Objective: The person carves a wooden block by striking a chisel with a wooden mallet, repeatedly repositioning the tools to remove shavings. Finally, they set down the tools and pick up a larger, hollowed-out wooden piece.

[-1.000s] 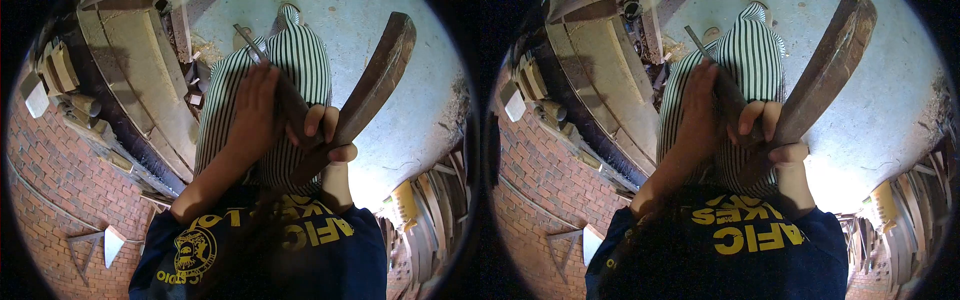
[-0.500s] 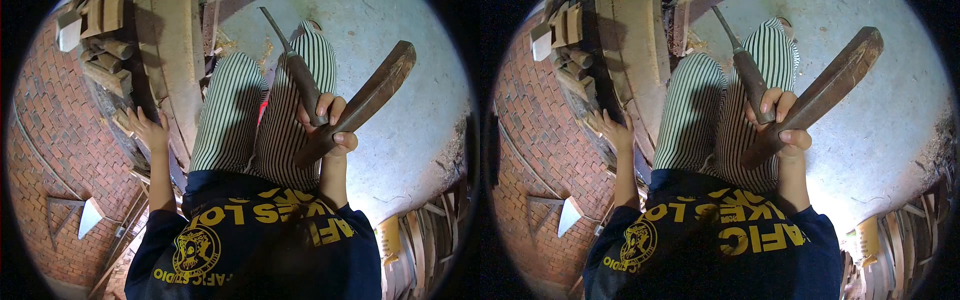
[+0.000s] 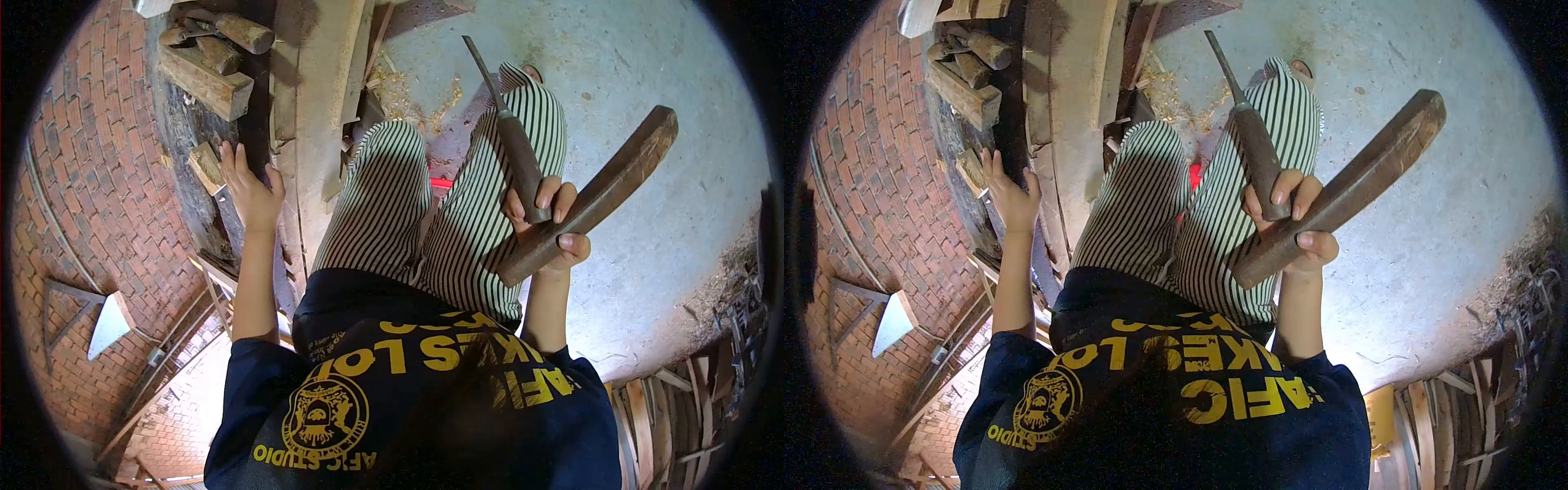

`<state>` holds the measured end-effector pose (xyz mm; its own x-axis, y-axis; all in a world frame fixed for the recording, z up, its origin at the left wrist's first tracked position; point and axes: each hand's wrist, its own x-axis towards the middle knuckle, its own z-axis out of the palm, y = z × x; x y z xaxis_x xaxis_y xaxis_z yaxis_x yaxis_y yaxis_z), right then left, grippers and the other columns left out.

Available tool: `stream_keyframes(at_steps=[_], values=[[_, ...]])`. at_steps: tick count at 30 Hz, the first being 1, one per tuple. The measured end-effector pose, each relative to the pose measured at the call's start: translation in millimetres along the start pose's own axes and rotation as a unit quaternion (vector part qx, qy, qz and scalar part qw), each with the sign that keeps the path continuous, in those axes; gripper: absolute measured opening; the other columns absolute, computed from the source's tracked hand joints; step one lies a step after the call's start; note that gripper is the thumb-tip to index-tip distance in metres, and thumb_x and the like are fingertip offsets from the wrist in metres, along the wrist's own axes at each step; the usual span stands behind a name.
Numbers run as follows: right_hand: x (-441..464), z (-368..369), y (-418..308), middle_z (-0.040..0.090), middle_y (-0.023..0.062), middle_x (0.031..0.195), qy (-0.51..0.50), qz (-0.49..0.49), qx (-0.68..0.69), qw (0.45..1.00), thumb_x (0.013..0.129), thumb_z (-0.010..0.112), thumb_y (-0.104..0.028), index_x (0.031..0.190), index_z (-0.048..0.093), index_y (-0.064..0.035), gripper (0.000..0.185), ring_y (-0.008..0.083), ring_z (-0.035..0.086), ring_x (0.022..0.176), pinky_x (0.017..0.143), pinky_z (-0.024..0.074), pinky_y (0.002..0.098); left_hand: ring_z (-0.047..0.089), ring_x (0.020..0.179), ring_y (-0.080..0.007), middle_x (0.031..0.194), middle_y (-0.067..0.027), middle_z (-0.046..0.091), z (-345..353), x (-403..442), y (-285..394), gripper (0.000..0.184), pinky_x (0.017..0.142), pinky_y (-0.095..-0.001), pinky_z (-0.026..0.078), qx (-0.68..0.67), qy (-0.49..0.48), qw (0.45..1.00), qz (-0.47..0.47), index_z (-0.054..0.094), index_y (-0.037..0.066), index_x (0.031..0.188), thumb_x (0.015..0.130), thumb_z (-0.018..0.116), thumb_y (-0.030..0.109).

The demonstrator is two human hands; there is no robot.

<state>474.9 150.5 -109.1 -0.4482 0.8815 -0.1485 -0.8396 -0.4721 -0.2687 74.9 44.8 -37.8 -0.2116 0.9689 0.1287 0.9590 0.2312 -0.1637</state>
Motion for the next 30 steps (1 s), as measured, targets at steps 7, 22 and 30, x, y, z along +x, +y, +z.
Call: stream_keyframes(at_steps=[7,22,30], values=[[0,7,-3,0.05,0.0029,0.09,0.038,0.016,-0.007,0.999,0.064,0.061,-0.026,0.081,0.047,-0.0131,0.025,0.0246,0.043,0.073,0.067,0.0334,0.037,0.029,0.132,-0.0407,0.141,-0.0241,0.031,0,0,0,0.06,0.11,-0.052,0.023,-0.003,0.001,1.0,-0.01,0.032,0.002,0.132,0.078,0.058,0.011],[8,12,-6,0.045,0.0011,0.084,0.09,0.061,-0.044,0.993,0.061,0.064,-0.028,0.076,0.042,-0.014,0.03,0.0244,0.045,0.069,0.062,0.0368,0.0341,0.033,0.131,-0.0409,0.139,-0.0233,0.033,6,-4,-3,0.064,0.108,-0.054,0.027,0.022,0.009,1.0,-0.015,0.032,0.005,0.132,0.074,0.06,0.009],[14,13,-2,0.047,0.0012,0.085,0.083,0.071,-0.053,0.993,0.062,0.064,-0.028,0.076,0.043,-0.0139,0.029,0.0239,0.045,0.069,0.061,0.0356,0.035,0.034,0.13,-0.0405,0.138,-0.0239,0.035,5,-2,0,0.064,0.108,-0.0534,0.028,0.033,0.014,0.999,-0.009,0.034,0.004,0.131,0.073,0.06,0.009]])
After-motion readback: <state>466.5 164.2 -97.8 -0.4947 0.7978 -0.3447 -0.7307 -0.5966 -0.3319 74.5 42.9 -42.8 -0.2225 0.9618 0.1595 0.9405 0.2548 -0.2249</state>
